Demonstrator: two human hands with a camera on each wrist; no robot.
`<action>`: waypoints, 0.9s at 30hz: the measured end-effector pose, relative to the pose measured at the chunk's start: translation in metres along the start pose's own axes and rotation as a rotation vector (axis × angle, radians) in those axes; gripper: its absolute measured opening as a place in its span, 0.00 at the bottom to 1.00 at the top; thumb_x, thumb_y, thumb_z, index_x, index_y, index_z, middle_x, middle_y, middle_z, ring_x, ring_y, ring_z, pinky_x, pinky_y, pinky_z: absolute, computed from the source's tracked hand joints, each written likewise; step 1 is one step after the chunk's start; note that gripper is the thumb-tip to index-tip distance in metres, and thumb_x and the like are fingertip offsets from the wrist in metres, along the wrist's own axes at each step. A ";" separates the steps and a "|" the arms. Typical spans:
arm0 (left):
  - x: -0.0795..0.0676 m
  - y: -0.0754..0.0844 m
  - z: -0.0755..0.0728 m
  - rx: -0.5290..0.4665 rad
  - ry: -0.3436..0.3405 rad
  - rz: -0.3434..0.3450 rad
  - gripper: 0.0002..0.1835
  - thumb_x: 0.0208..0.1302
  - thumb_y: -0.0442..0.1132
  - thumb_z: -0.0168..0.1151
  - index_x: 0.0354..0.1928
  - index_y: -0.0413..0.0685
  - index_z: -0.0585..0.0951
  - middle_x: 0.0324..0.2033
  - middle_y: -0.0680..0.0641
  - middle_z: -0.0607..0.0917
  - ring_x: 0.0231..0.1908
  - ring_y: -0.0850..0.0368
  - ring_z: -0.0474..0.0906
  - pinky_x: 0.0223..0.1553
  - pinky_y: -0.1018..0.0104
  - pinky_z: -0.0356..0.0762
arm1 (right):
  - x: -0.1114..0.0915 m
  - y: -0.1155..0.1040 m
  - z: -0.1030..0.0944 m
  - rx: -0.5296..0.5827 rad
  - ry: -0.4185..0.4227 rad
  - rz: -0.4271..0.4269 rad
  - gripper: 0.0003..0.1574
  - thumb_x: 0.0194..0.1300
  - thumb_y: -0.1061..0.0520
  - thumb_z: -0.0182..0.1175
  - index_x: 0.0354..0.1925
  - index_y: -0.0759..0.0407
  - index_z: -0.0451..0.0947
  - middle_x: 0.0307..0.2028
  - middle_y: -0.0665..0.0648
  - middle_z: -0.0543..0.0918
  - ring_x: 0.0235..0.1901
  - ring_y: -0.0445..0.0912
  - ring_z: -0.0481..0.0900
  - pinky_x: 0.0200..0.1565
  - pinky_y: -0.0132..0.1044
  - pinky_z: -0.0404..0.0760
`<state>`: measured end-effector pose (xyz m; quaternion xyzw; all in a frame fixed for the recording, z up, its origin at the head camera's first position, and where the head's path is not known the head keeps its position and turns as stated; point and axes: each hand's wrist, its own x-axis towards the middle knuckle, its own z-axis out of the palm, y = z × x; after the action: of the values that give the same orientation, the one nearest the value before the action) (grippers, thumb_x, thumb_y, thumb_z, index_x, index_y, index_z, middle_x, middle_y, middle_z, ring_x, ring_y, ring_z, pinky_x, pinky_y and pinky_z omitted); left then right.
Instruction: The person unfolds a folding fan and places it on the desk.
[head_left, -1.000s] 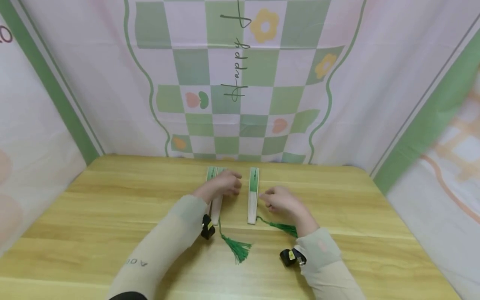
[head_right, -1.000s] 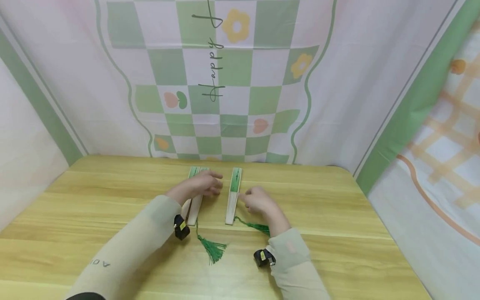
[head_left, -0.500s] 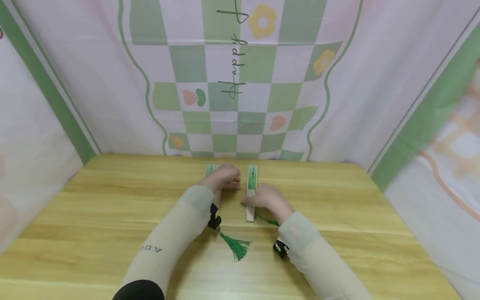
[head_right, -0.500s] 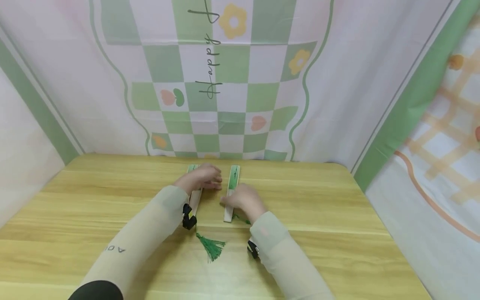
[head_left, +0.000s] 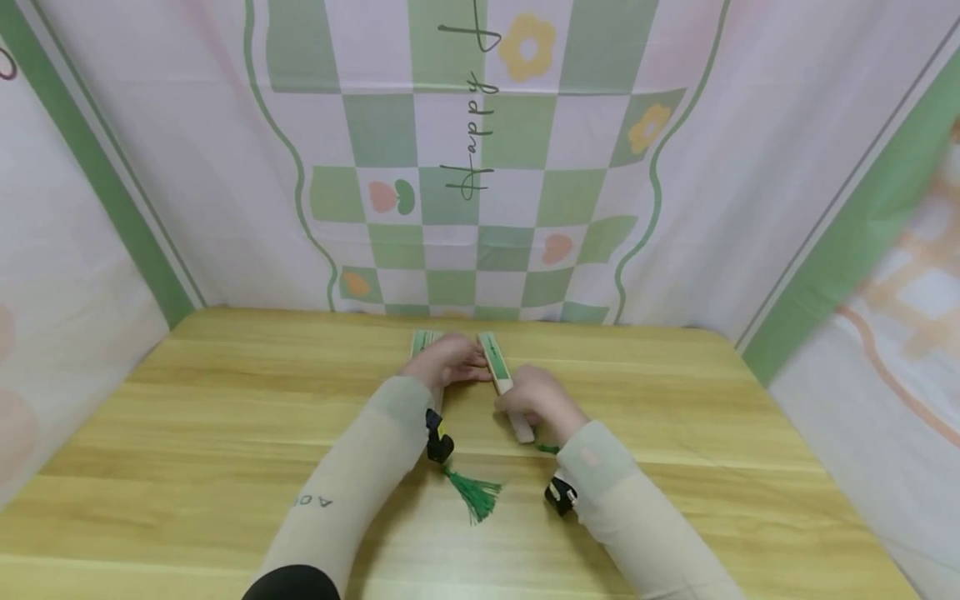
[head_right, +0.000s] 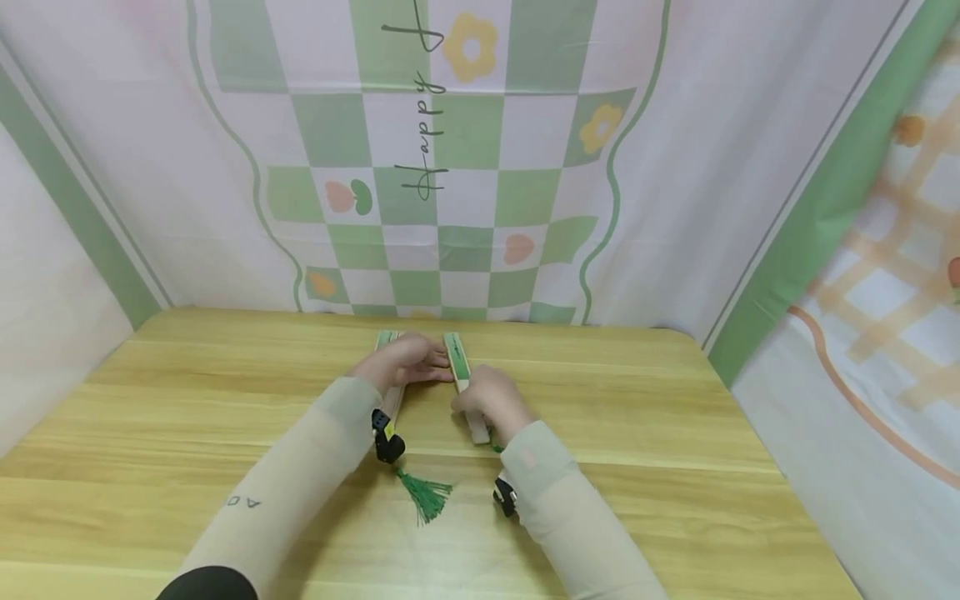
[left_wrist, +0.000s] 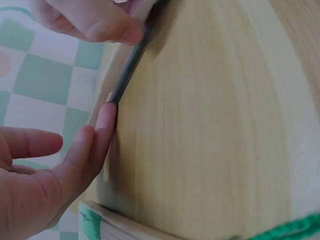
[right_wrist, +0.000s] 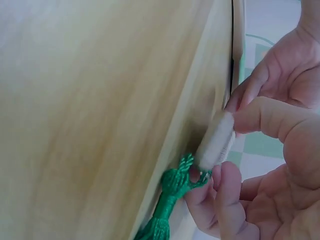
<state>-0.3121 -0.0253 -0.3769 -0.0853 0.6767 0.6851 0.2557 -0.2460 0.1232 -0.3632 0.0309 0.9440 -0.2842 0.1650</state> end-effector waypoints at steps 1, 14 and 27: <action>0.000 -0.001 0.000 -0.009 0.011 0.005 0.20 0.72 0.25 0.45 0.63 0.28 0.71 0.52 0.32 0.79 0.45 0.47 0.84 0.55 0.62 0.83 | -0.001 -0.001 0.000 -0.016 0.004 -0.008 0.16 0.55 0.57 0.67 0.35 0.63 0.71 0.28 0.57 0.74 0.23 0.46 0.72 0.21 0.29 0.70; -0.001 -0.011 -0.008 -0.116 0.065 0.082 0.14 0.66 0.23 0.58 0.52 0.22 0.78 0.24 0.44 0.83 0.23 0.58 0.83 0.38 0.68 0.88 | -0.008 0.004 0.001 0.227 -0.033 -0.022 0.13 0.54 0.65 0.65 0.30 0.62 0.67 0.26 0.55 0.68 0.20 0.44 0.66 0.20 0.29 0.67; -0.007 -0.019 -0.013 -0.146 0.038 0.107 0.14 0.66 0.25 0.59 0.51 0.25 0.79 0.28 0.44 0.87 0.25 0.58 0.84 0.37 0.71 0.87 | -0.002 0.040 0.005 0.798 -0.317 -0.104 0.09 0.71 0.63 0.54 0.47 0.66 0.72 0.29 0.51 0.79 0.29 0.39 0.77 0.30 0.27 0.77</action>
<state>-0.3000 -0.0403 -0.3915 -0.0806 0.6332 0.7436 0.1990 -0.2369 0.1541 -0.3875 0.0008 0.7234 -0.6361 0.2685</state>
